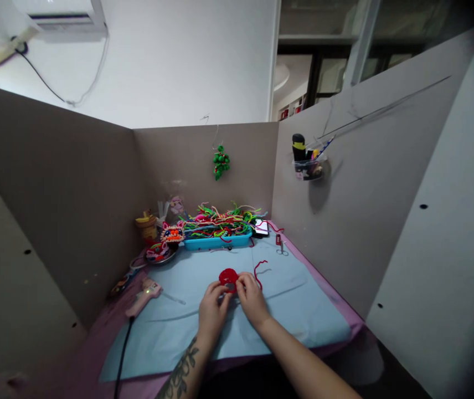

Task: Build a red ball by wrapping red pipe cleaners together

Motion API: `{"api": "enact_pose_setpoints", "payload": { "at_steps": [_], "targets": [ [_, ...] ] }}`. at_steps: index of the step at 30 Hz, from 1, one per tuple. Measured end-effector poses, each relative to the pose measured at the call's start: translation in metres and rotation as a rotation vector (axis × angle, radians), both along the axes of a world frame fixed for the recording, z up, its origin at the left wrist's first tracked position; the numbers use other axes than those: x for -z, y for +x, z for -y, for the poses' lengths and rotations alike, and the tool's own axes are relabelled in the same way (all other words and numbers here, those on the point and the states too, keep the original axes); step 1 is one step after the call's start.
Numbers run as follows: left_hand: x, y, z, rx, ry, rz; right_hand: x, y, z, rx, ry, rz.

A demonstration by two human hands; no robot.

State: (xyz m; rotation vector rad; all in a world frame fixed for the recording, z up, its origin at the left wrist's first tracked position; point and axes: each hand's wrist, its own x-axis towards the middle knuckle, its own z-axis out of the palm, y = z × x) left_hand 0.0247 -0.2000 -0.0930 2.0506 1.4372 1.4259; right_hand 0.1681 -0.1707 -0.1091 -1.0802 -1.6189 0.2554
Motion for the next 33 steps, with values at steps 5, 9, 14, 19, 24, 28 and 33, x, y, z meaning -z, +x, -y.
{"api": "enact_pose_setpoints", "payload": {
  "at_steps": [5, 9, 14, 19, 24, 28, 33],
  "targets": [
    [-0.003, 0.003, 0.004, -0.116, 0.139, -0.044, -0.003, -0.005, 0.002, 0.018, -0.001, 0.032],
    [-0.004, 0.004, 0.007, -0.09, 0.145, -0.149, -0.006, -0.011, 0.006, 0.016, -0.005, 0.083],
    [-0.003, 0.003, 0.005, -0.235, 0.113, -0.252, -0.009, -0.011, 0.011, -0.065, 0.021, 0.11],
    [0.001, 0.0, 0.001, -0.232, 0.1, -0.216, -0.008, -0.009, 0.012, -0.155, 0.037, 0.112],
    [0.001, -0.003, -0.003, -0.129, 0.098, -0.031, -0.009, -0.009, 0.014, -0.194, 0.031, 0.111],
    [0.0, -0.007, -0.006, -0.085, 0.095, 0.078, -0.01, -0.01, 0.016, -0.208, 0.045, 0.128],
    [0.001, -0.009, -0.006, -0.104, 0.062, 0.152, -0.008, -0.007, 0.011, -0.078, 0.049, 0.104]
  ]
}}
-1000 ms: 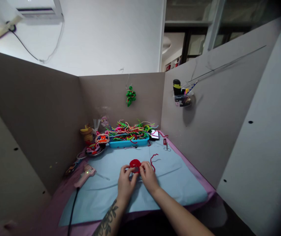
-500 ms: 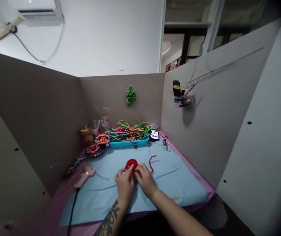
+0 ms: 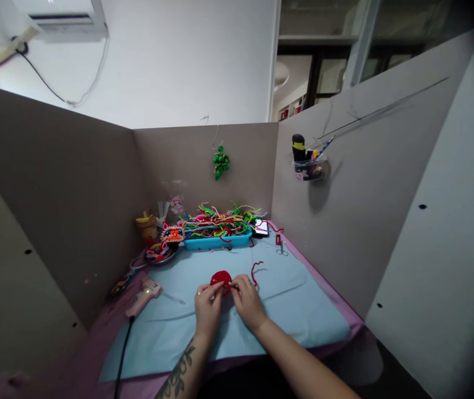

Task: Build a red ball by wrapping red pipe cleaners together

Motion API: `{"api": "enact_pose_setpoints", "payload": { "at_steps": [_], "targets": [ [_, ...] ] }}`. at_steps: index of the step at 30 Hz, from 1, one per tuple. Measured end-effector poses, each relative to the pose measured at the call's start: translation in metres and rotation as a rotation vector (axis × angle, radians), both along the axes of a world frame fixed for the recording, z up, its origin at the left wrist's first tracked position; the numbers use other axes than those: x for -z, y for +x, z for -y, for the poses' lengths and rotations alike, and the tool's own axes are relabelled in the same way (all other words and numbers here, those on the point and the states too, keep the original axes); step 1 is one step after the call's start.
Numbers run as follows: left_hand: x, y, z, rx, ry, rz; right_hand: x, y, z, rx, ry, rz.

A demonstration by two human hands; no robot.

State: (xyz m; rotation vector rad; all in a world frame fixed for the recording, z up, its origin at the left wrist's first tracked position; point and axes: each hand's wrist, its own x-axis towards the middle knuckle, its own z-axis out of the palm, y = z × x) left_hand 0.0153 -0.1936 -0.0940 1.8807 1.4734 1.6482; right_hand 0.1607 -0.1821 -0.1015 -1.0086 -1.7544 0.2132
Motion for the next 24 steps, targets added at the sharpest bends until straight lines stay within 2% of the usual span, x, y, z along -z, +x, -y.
{"api": "enact_pose_setpoints", "payload": {
  "at_steps": [3, 9, 12, 17, 20, 24],
  "targets": [
    [0.0, 0.001, 0.0, -0.012, -0.015, 0.041, 0.003, 0.003, -0.004, 0.073, -0.016, -0.007],
    [-0.004, 0.003, 0.002, 0.003, -0.021, 0.084, 0.005, 0.005, -0.008, 0.111, -0.04, 0.021],
    [-0.005, 0.001, 0.002, -0.079, -0.008, 0.15, 0.005, 0.007, -0.009, 0.139, 0.01, -0.012],
    [-0.002, -0.003, 0.001, -0.198, -0.006, 0.238, 0.017, 0.024, -0.022, 0.31, 0.076, -0.139],
    [-0.001, -0.003, 0.001, -0.177, -0.002, 0.255, 0.028, 0.034, -0.033, 0.393, 0.028, -0.209],
    [-0.004, -0.001, 0.003, -0.106, -0.009, 0.282, 0.037, 0.037, -0.042, 0.347, -0.073, -0.189]
  ]
}}
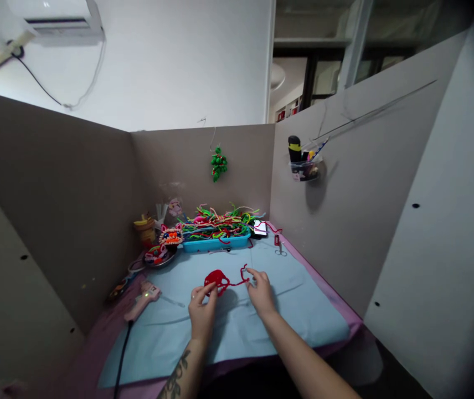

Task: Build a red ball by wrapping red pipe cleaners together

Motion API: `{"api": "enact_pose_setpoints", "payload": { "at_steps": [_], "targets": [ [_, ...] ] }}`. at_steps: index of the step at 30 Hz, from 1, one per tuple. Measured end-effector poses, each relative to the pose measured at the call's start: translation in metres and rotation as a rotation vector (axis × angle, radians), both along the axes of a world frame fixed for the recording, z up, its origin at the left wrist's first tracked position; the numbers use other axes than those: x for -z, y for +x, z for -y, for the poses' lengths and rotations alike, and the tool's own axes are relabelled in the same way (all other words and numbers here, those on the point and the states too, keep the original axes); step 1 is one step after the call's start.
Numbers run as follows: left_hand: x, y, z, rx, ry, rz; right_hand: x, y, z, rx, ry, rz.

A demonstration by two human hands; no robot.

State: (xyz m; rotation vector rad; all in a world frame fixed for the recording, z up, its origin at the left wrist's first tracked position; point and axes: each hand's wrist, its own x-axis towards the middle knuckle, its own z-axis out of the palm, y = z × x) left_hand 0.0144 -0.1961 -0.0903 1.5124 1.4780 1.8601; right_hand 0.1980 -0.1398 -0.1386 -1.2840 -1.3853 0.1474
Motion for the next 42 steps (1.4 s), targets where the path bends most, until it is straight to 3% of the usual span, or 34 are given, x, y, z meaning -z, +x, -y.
{"api": "enact_pose_setpoints", "payload": {
  "at_steps": [4, 8, 17, 20, 24, 29, 33, 39, 42],
  "targets": [
    [-0.003, 0.001, 0.003, 0.056, -0.027, 0.066, 0.001, -0.005, -0.001, -0.059, -0.034, 0.081],
    [-0.004, -0.004, 0.004, 0.09, -0.082, 0.146, 0.0, -0.006, -0.001, -0.01, -0.074, 0.128],
    [-0.024, -0.026, -0.009, 0.041, -0.032, 0.235, -0.005, -0.011, 0.0, 0.055, -0.096, 0.244],
    [-0.022, -0.029, -0.017, 0.034, -0.023, 0.262, -0.006, -0.011, 0.0, -0.033, -0.085, 0.157],
    [-0.008, -0.025, -0.025, 0.073, -0.099, 0.335, -0.011, -0.01, 0.002, -0.225, -0.064, -0.119],
    [0.008, -0.019, -0.027, 0.129, -0.177, 0.356, -0.02, -0.012, 0.007, -0.478, -0.235, -0.54],
    [0.009, -0.019, -0.027, 0.213, -0.204, 0.275, -0.025, -0.015, 0.013, -0.599, -0.276, -0.55],
    [0.005, -0.018, -0.024, 0.233, -0.207, 0.18, -0.03, -0.016, 0.022, -0.401, -0.053, -0.272],
    [0.006, -0.018, -0.023, 0.248, -0.212, 0.195, -0.026, -0.014, 0.021, -0.391, -0.026, -0.255]
  ]
}}
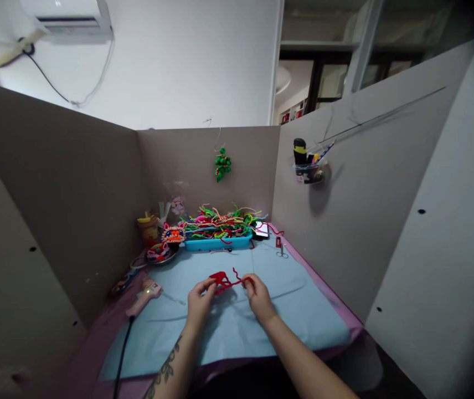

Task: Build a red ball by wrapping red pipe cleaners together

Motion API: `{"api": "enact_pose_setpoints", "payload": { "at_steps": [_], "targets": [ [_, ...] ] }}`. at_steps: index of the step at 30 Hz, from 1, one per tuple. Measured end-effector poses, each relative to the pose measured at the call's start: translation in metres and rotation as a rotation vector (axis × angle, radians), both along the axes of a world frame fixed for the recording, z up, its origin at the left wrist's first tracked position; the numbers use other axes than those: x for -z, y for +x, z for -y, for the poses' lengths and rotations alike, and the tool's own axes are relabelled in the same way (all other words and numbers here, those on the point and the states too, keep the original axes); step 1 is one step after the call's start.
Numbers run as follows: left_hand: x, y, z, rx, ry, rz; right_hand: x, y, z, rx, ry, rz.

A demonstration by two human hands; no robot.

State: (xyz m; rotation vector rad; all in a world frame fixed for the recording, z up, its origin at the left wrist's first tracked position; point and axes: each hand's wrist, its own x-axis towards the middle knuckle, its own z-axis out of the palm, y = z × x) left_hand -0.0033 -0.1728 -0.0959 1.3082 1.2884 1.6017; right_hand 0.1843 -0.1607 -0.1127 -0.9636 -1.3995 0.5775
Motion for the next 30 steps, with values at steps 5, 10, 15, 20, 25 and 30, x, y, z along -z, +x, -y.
{"api": "enact_pose_setpoints", "payload": {
  "at_steps": [5, 10, 15, 20, 25, 30],
  "targets": [
    [0.001, 0.001, 0.0, -0.003, -0.007, 0.008, 0.009, 0.003, -0.003, -0.053, -0.03, 0.05],
    [0.0, 0.001, 0.002, 0.02, 0.008, -0.079, 0.005, 0.001, 0.002, 0.03, 0.184, 0.236],
    [-0.002, 0.002, 0.005, 0.039, 0.033, -0.16, -0.005, -0.006, 0.013, -0.044, 0.27, 0.399],
    [-0.006, 0.004, 0.009, 0.089, 0.04, -0.215, -0.007, -0.003, 0.014, -0.049, 0.248, 0.279],
    [-0.004, 0.005, 0.008, 0.177, 0.005, -0.146, -0.003, 0.0, 0.009, -0.18, 0.144, 0.179],
    [0.005, 0.003, 0.003, 0.282, -0.008, -0.021, -0.005, -0.001, 0.009, -0.182, 0.083, 0.108]
  ]
}}
